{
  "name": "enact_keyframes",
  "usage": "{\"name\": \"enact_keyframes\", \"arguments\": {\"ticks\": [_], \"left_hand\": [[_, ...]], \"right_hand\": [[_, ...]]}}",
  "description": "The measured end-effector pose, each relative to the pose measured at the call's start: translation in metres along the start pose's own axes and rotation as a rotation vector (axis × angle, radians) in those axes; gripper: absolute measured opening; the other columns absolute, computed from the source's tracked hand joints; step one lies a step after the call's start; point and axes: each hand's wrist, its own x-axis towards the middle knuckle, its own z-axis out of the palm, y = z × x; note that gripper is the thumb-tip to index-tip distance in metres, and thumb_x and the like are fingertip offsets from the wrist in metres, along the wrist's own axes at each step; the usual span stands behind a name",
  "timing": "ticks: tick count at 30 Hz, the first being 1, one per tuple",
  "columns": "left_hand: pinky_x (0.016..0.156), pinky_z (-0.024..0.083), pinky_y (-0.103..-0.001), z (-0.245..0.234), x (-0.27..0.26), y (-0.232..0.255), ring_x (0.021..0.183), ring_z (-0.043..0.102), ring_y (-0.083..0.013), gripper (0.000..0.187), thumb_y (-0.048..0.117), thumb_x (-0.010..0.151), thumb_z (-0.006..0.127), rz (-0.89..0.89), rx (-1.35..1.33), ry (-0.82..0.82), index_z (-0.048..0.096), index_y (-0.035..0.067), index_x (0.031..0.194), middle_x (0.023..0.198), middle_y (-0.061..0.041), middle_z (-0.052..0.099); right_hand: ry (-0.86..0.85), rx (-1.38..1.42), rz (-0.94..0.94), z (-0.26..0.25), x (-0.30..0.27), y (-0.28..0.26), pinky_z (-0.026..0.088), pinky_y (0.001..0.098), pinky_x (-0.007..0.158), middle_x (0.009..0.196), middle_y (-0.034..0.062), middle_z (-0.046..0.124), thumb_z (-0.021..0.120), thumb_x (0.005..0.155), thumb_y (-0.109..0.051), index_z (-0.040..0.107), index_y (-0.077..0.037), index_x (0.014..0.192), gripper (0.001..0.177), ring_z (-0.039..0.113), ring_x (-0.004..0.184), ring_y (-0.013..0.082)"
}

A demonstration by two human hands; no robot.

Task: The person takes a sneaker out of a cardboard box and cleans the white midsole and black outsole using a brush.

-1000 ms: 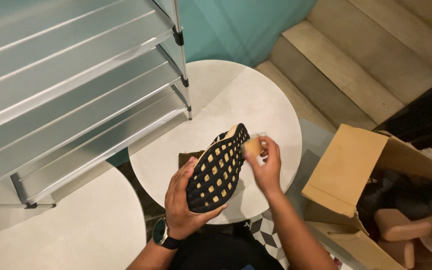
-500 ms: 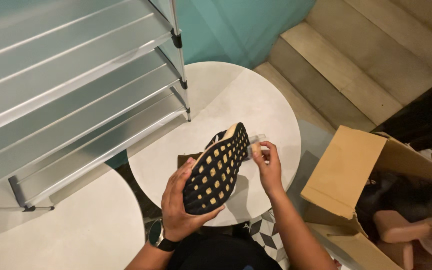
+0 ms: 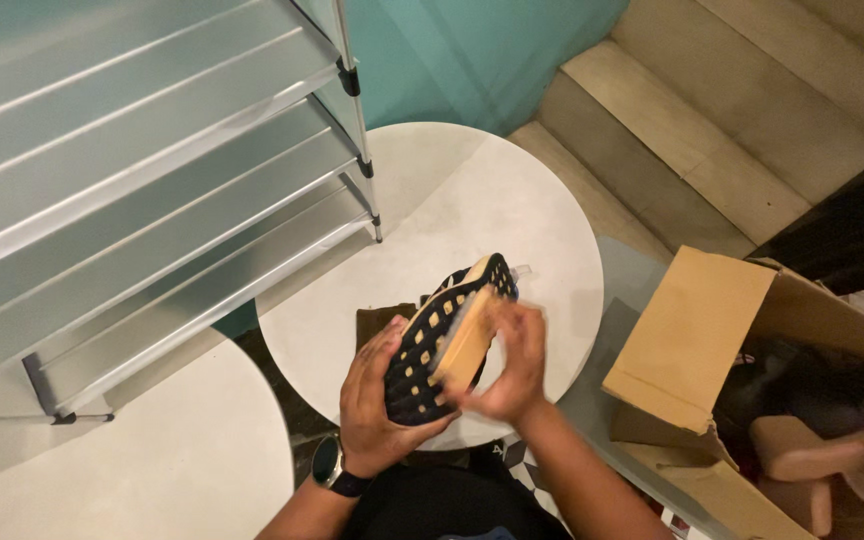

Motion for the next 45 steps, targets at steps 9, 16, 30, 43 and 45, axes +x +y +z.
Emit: {"name": "enact_keyframes", "arguments": {"ticks": [9, 16, 30, 43, 45], "left_hand": [[0.116, 0.043, -0.054, -0.001, -0.002, 0.011, 0.136, 0.055, -0.0411, 0.104, 0.034, 0.063, 0.098, 0.034, 0.035, -0.091, 0.041, 0.003, 0.144, 0.144, -0.024, 0.055], [0.123, 0.045, -0.051, 0.001, 0.000, 0.005, 0.142, 0.059, -0.0380, 0.090, 0.023, 0.070, 0.092, -0.020, 0.021, -0.087, 0.046, 0.003, 0.145, 0.150, -0.022, 0.058], [0.116, 0.045, -0.052, -0.005, -0.001, 0.014, 0.136, 0.055, -0.0402, 0.106, 0.036, 0.060, 0.098, -0.042, -0.030, -0.068, 0.041, 0.002, 0.144, 0.143, -0.023, 0.057], [0.115, 0.047, -0.053, -0.022, -0.004, 0.021, 0.136, 0.056, -0.0420, 0.107, 0.036, 0.063, 0.098, -0.029, -0.043, -0.006, 0.040, 0.003, 0.146, 0.143, -0.024, 0.056], [0.115, 0.047, -0.052, -0.020, -0.002, 0.021, 0.136, 0.057, -0.0418, 0.107, 0.035, 0.062, 0.098, -0.022, -0.039, -0.009, 0.040, 0.003, 0.146, 0.142, -0.024, 0.057]], "right_hand": [[0.065, 0.187, 0.625, 0.028, -0.012, 0.033, 0.047, 0.0339, 0.080, 0.118, 0.0112, 0.061, 0.074, 0.088, -0.042, 0.053, -0.006, 0.137, 0.065, 0.055, 0.092, 0.0190], [-0.043, -0.004, -0.011, -0.003, 0.012, -0.049, 0.044, 0.0420, 0.090, 0.120, 0.0174, 0.048, 0.085, 0.063, -0.060, 0.053, -0.005, 0.126, 0.090, 0.049, 0.106, 0.0286], [0.052, 0.076, 0.541, 0.017, -0.011, 0.012, 0.049, 0.0352, 0.081, 0.114, 0.0138, 0.059, 0.079, 0.080, -0.045, 0.058, -0.008, 0.135, 0.070, 0.057, 0.097, 0.0215], [0.072, 0.050, 0.657, 0.016, -0.025, 0.054, 0.047, 0.0359, 0.078, 0.117, 0.0084, 0.061, 0.076, 0.079, -0.039, 0.056, -0.006, 0.135, 0.068, 0.055, 0.089, 0.0211], [0.043, 0.088, 0.773, 0.016, -0.017, 0.053, 0.049, 0.0327, 0.081, 0.116, 0.0075, 0.064, 0.075, 0.089, -0.034, 0.059, -0.006, 0.132, 0.053, 0.061, 0.094, 0.0168]]}}
